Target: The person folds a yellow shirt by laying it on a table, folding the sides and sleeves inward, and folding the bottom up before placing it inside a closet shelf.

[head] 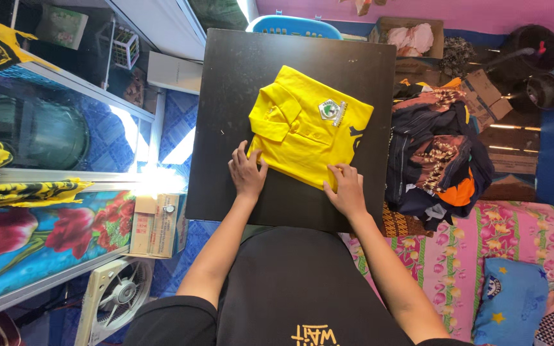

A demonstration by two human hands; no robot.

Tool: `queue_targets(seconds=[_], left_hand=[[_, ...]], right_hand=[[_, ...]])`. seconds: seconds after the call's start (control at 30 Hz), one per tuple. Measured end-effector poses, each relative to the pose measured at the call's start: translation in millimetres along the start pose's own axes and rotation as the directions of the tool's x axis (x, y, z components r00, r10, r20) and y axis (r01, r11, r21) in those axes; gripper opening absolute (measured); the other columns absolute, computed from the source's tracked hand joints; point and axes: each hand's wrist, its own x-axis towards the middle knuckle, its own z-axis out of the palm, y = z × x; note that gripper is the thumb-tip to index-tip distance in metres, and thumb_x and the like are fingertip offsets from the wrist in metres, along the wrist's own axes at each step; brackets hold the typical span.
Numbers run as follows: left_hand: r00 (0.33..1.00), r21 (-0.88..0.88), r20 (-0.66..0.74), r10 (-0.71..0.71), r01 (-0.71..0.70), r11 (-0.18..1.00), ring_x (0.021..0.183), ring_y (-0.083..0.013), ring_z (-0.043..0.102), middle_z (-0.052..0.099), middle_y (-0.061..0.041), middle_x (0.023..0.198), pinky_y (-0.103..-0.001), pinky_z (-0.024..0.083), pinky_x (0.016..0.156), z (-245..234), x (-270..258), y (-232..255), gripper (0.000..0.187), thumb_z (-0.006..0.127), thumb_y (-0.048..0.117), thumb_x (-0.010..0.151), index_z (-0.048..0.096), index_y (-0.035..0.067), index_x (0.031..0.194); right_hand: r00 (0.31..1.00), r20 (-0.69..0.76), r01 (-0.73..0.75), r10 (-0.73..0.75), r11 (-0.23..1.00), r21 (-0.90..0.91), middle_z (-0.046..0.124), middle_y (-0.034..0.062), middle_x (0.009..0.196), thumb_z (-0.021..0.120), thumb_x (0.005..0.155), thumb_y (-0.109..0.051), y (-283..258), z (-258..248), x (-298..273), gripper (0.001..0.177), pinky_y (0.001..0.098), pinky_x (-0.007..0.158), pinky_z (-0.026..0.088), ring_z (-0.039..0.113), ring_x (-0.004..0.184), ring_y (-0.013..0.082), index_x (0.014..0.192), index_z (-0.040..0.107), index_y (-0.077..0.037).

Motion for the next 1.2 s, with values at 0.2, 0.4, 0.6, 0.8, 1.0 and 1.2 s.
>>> queue_targets(seconds=[0.2, 0.4, 0.6, 0.8, 1.0, 1.2], left_hand=[[0.998, 0.001, 0.057, -0.013, 0.013, 1.000, 0.143, -0.0323, 0.038, 0.040, -0.014, 0.157, -0.051, 0.034, 0.112, 2.1, 5.5, -4.4, 0.043, 0.071, 0.040, 0.089, 0.070, 0.015, 0.123], [0.990, 0.011, 0.138, -0.038, 0.037, 0.999, 0.147, -0.0351, 0.030, 0.032, -0.018, 0.160, -0.060, 0.027, 0.114, 2.5, 19.4, 3.1, 0.069, 0.074, 0.062, 0.083, 0.066, 0.014, 0.133], [0.947, 0.075, 0.314, -0.067, 0.046, 0.996, 0.150, -0.0367, 0.020, 0.021, -0.019, 0.163, -0.066, 0.020, 0.115, 3.5, 34.4, 14.7, 0.107, 0.074, 0.076, 0.070, 0.049, 0.007, 0.148], [0.935, 0.136, 0.353, -0.039, -0.010, 0.991, 0.151, -0.0349, 0.019, 0.020, -0.018, 0.164, -0.065, 0.019, 0.117, 10.8, 47.0, 15.5, 0.111, 0.076, 0.074, 0.067, 0.046, 0.012, 0.152], [0.955, 0.101, 0.296, 0.018, -0.050, 0.994, 0.152, -0.0348, 0.020, 0.021, -0.018, 0.165, -0.064, 0.018, 0.117, 17.8, 50.8, 12.2, 0.106, 0.080, 0.070, 0.066, 0.046, 0.016, 0.150], [0.976, 0.077, 0.213, 0.048, -0.066, 0.995, 0.147, -0.0331, 0.029, 0.033, -0.015, 0.158, -0.061, 0.024, 0.115, 37.9, 46.8, 7.3, 0.095, 0.081, 0.059, 0.075, 0.044, 0.015, 0.151]], right_hand=[[1.000, 0.006, 0.028, -0.028, 0.999, 0.039, 0.061, 0.0116, 0.123, 0.075, 0.085, -0.028, -9.3, 1.0, -4.4, 0.048, 0.0438, 0.102, 0.040, 0.055, 0.119, 0.0290, 0.128, 0.067, -0.009], [0.997, 0.033, 0.064, -0.066, 0.996, 0.059, 0.062, 0.0109, 0.120, 0.075, 0.083, -0.027, -22.8, 1.8, -8.8, 0.045, 0.0433, 0.103, 0.038, 0.056, 0.116, 0.0276, 0.124, 0.068, -0.009], [0.984, 0.049, 0.167, -0.173, 0.980, 0.106, 0.064, 0.0104, 0.116, 0.075, 0.081, -0.025, -39.7, 3.8, -15.8, 0.046, 0.0430, 0.101, 0.039, 0.057, 0.115, 0.0291, 0.123, 0.068, -0.007], [0.968, 0.122, 0.195, -0.218, 0.965, 0.176, 0.064, 0.0111, 0.115, 0.076, 0.078, -0.025, -55.9, 10.3, -15.6, 0.052, 0.0412, 0.098, 0.042, 0.058, 0.114, 0.0290, 0.125, 0.067, -0.005], [0.942, 0.153, 0.260, -0.298, 0.939, 0.226, 0.062, 0.0147, 0.119, 0.076, 0.078, -0.024, -64.9, 11.8, -11.7, 0.057, 0.0430, 0.099, 0.043, 0.057, 0.115, 0.0315, 0.129, 0.062, -0.004], [0.900, 0.174, 0.336, -0.400, 0.890, 0.309, 0.058, 0.0153, 0.126, 0.073, 0.079, -0.020, -77.5, 19.4, -8.9, 0.063, 0.0453, 0.106, 0.041, 0.054, 0.122, 0.0336, 0.139, 0.057, -0.008]])
